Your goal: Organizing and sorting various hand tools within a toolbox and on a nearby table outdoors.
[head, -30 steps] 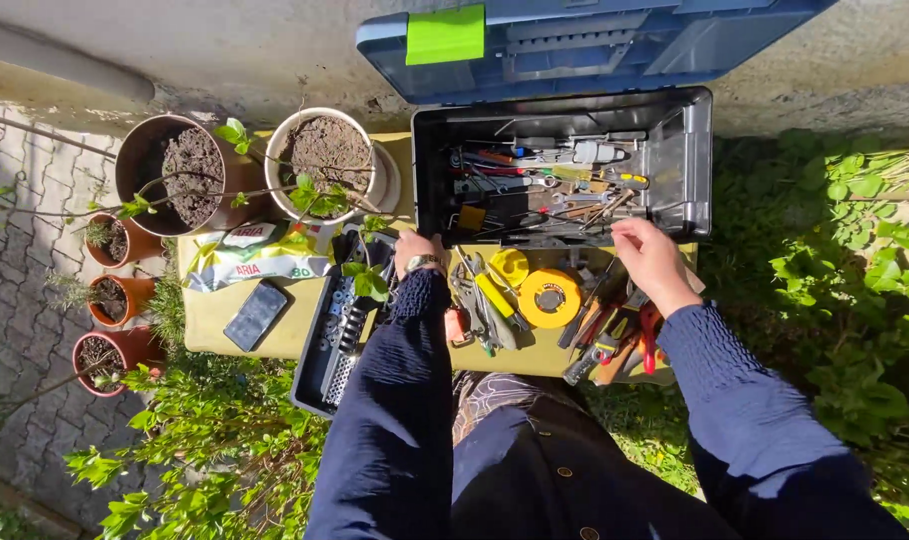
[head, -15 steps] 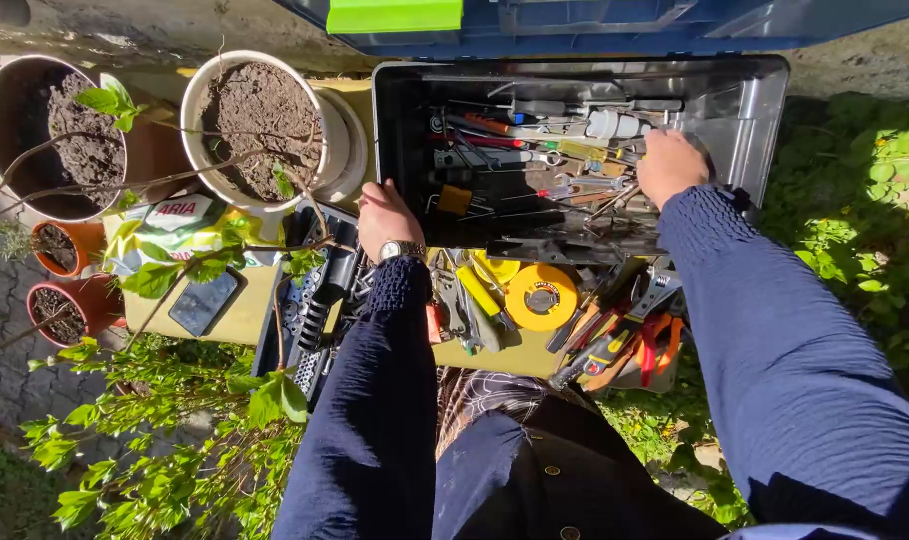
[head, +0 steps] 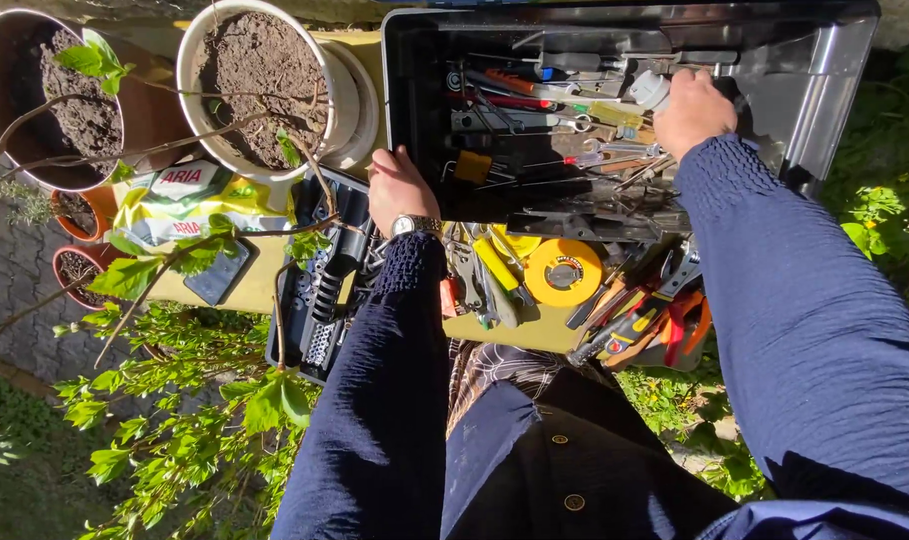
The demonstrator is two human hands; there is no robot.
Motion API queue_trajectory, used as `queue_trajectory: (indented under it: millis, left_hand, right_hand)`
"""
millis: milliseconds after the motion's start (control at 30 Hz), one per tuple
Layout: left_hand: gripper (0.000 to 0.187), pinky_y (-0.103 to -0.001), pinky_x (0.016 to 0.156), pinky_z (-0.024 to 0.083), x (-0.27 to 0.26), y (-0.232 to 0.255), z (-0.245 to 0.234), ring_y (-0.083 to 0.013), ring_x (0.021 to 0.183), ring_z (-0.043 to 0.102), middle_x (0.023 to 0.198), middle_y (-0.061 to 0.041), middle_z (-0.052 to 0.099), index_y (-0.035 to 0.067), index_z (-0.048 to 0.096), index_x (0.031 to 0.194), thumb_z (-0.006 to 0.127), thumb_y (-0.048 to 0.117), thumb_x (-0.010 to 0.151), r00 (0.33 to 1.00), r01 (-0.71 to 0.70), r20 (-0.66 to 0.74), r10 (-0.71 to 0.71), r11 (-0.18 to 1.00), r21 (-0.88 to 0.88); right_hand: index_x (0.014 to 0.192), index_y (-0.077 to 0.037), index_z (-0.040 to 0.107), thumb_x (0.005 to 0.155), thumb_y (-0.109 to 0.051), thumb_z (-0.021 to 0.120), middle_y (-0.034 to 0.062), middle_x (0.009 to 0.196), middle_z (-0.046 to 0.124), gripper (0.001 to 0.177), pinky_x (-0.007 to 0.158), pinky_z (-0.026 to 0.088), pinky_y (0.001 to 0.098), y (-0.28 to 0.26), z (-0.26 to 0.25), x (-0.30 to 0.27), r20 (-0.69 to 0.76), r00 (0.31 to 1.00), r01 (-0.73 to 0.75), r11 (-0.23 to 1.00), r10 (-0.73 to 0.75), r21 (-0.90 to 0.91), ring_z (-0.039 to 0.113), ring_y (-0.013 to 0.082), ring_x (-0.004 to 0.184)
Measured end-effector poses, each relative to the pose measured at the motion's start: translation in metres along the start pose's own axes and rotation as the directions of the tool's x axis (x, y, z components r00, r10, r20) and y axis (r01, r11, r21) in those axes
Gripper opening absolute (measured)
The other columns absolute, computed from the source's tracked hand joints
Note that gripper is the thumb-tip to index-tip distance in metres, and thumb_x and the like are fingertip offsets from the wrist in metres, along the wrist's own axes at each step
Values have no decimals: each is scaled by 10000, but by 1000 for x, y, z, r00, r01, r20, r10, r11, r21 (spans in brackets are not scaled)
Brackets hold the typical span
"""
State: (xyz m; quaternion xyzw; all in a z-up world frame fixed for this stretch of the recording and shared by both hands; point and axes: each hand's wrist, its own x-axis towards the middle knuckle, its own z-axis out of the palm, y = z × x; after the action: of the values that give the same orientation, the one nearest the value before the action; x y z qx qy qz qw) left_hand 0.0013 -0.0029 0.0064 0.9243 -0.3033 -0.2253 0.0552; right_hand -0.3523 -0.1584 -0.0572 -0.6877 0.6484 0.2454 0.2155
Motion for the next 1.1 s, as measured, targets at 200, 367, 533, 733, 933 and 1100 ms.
queue_trajectory:
  millis: [200, 367, 533, 733, 933, 1100]
  left_hand:
    - [376, -502, 637, 613, 1, 4, -5, -395, 782, 740, 965, -197, 683, 71, 466, 1047, 340, 422, 1094, 1000, -4, 2, 4, 1000, 14]
    - [356, -504, 671, 623, 13, -15, 22, -387, 801, 751, 920, -150, 669, 121, 450, 1040, 335, 454, 1093, 995, -62, -76, 70, 993, 102]
    - [331, -494, 732, 647, 26, -25, 39, -356, 845, 763, 931, -101, 641, 161, 440, 1056, 323, 467, 1096, 990, -71, -105, 93, 978, 197]
    - [324, -501, 731, 643, 34, -32, 46, -371, 840, 763, 927, -106, 653, 160, 440, 1045, 367, 472, 1089, 988, -56, -126, 86, 972, 230]
    - [335, -505, 728, 644, 32, -30, 41, -379, 841, 762, 927, -117, 663, 153, 435, 1056, 363, 479, 1090, 985, -61, -147, 92, 976, 209]
    - [357, -497, 722, 644, 22, -23, 37, -377, 841, 764, 919, -114, 667, 149, 447, 1044, 310, 476, 1093, 989, -72, -115, 94, 981, 180]
  right_hand:
    - [1245, -1, 542, 1044, -238, 729, 196, 1048, 698, 362, 644, 538, 538, 7, -42, -56, -183, 978, 138, 968, -100, 208, 669, 375, 808]
    - [1280, 22, 486, 1033, -107, 645, 204, 1234, 617, 320, 806, 546, 375, -10, -104, -211, -58, 997, 80, 558, -57, 826, 650, 266, 969]
    - [1229, 64, 542, 999, -79, 665, 196, 1016, 650, 298, 645, 584, 316, 4, -20, -280, 48, 999, -53, 292, 22, 955, 655, 214, 721]
    - [930, -13, 604, 873, -387, 898, 86, 781, 629, 479, 573, 613, 282, 10, 76, -273, 278, 888, -332, 94, 366, 939, 696, 181, 639]
    - [1416, -62, 561, 949, -401, 680, 177, 1360, 623, 589, 1082, 467, 536, 6, 35, -272, 226, 922, -373, 568, 314, 734, 599, 368, 1244]
    - [1321, -41, 641, 1043, -252, 626, 223, 1276, 679, 349, 962, 534, 510, -18, 3, -267, 159, 980, -200, 670, 122, 715, 696, 368, 1072]
